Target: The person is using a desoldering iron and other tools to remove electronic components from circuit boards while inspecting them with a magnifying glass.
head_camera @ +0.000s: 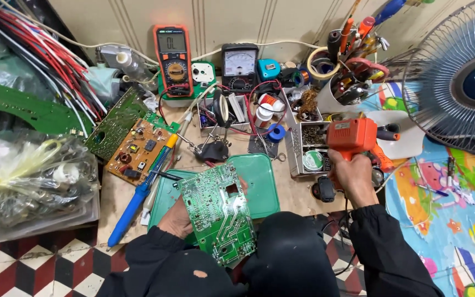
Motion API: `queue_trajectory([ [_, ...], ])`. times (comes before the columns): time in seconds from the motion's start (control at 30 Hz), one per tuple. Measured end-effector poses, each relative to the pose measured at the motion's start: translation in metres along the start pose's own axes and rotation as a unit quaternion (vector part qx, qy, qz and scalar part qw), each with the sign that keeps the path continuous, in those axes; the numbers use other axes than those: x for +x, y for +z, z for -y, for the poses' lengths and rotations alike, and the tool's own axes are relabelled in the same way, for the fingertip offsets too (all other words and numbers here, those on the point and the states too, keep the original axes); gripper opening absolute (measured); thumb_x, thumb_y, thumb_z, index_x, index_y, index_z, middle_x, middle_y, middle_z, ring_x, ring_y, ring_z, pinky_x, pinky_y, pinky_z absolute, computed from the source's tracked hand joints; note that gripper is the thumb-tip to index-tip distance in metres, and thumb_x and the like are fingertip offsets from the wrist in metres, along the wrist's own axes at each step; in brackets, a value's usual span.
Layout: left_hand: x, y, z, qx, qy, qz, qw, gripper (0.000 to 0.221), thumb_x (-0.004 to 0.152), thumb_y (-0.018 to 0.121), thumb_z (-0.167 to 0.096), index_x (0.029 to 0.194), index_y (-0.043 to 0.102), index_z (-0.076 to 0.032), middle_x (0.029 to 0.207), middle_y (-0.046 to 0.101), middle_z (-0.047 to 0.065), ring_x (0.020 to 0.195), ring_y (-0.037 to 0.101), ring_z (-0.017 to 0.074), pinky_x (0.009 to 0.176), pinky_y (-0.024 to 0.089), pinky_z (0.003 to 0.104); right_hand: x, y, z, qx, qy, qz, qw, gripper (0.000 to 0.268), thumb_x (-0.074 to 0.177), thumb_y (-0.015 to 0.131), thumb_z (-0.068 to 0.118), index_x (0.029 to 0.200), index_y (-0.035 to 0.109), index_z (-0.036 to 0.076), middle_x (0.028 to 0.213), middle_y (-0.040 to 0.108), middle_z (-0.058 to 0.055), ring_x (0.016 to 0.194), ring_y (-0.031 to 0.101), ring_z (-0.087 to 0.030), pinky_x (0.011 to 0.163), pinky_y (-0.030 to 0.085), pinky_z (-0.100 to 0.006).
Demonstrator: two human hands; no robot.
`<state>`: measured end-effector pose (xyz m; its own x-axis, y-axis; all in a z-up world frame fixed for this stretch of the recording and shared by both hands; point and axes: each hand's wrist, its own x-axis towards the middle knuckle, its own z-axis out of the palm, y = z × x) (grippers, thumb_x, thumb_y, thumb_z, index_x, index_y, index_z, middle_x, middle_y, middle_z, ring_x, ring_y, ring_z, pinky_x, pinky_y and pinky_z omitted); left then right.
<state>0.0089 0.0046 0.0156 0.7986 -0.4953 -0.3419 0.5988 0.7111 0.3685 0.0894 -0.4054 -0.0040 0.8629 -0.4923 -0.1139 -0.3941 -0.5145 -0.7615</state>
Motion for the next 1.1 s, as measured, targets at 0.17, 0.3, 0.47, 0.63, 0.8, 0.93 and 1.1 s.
queue_trajectory([
  [0.17, -0.023, -0.01, 0.01, 0.014, -0.004, -0.004, 1.0, 0.065, 0.112, 0.043, -0.069, 0.07, 0.029, -0.022, 0.055, 0.038, 0.003, 0.041, 0.034, 0.0149, 0.043, 0.03, 0.029, -0.009, -0.001, 0.003, 0.002, 0.017, 0.009, 1.0, 0.049, 0.103, 0.076, 0.031, 0.064, 0.074, 0.002, 0.054, 0.068, -0.016, 0.047, 0.071, -0.031, 0.05, 0.058, -0.045],
  [0.3, -0.045, -0.024, 0.01, 0.027, -0.001, -0.01, 1.0, 0.065, 0.112, 0.042, -0.07, 0.069, 0.028, -0.022, 0.055, 0.038, 0.003, 0.04, 0.033, 0.0149, 0.042, 0.03, 0.029, -0.007, -0.002, 0.003, 0.021, 0.011, 0.01, 1.0, 0.046, 0.102, 0.076, 0.028, 0.068, 0.074, -0.003, 0.054, 0.068, -0.019, 0.044, 0.068, -0.031, 0.043, 0.055, -0.043],
  [0.47, -0.068, -0.019, 0.011, 0.048, 0.002, -0.045, 0.998, 0.046, 0.105, 0.055, -0.052, 0.111, 0.04, -0.009, 0.094, 0.056, 0.018, 0.063, 0.055, 0.0203, 0.052, 0.047, 0.029, -0.021, -0.022, 0.021, 0.075, 0.066, 0.044, 0.994, 0.042, 0.109, 0.076, 0.029, 0.1, 0.072, -0.012, 0.062, 0.066, -0.013, 0.043, 0.058, -0.022, 0.038, 0.044, -0.035],
  [0.63, -0.086, 0.019, -0.002, 0.208, 0.0, -0.161, 0.965, 0.018, 0.102, 0.077, -0.012, 0.109, 0.067, 0.001, 0.089, 0.071, 0.011, 0.069, 0.067, 0.0168, 0.063, 0.054, 0.03, -0.022, -0.022, 0.011, 0.208, 0.019, -0.002, 0.978, 0.04, 0.108, 0.076, 0.025, 0.108, 0.066, -0.013, 0.069, 0.069, -0.016, 0.054, 0.07, -0.024, 0.045, 0.053, -0.033],
  [0.8, -0.113, 0.094, -0.03, 0.324, 0.042, -0.202, 0.923, 0.041, 0.098, 0.071, -0.012, 0.132, 0.072, 0.01, 0.115, 0.08, 0.025, 0.092, 0.074, 0.0316, 0.089, 0.061, 0.046, -0.009, -0.01, 0.013, 0.36, 0.06, 0.14, 0.92, 0.047, 0.11, 0.068, 0.032, 0.139, 0.058, -0.004, 0.083, 0.07, -0.014, 0.053, 0.064, -0.021, 0.043, 0.052, -0.03],
  [0.93, -0.126, 0.119, -0.052, 0.342, 0.086, -0.168, 0.921, 0.035, 0.099, 0.072, -0.011, 0.128, 0.073, 0.009, 0.113, 0.081, 0.023, 0.089, 0.075, 0.0279, 0.083, 0.063, 0.042, 0.003, 0.01, 0.007, 0.342, 0.067, 0.151, 0.925, 0.047, 0.109, 0.071, 0.036, 0.124, 0.064, -0.007, 0.077, 0.069, -0.014, 0.05, 0.063, -0.022, 0.039, 0.049, -0.032],
  [1.1, -0.124, 0.153, -0.065, 0.285, 0.104, -0.142, 0.942, 0.037, 0.099, 0.071, -0.009, 0.131, 0.07, 0.01, 0.122, 0.079, 0.021, 0.097, 0.074, 0.0259, 0.09, 0.061, 0.04, 0.034, 0.023, -0.011, -0.205, -0.077, 0.118, 0.969, 0.094, 0.102, 0.055, 0.076, 0.119, 0.082, -0.012, 0.117, 0.082, -0.031, 0.104, 0.077, -0.048, 0.092, 0.058, -0.052],
])
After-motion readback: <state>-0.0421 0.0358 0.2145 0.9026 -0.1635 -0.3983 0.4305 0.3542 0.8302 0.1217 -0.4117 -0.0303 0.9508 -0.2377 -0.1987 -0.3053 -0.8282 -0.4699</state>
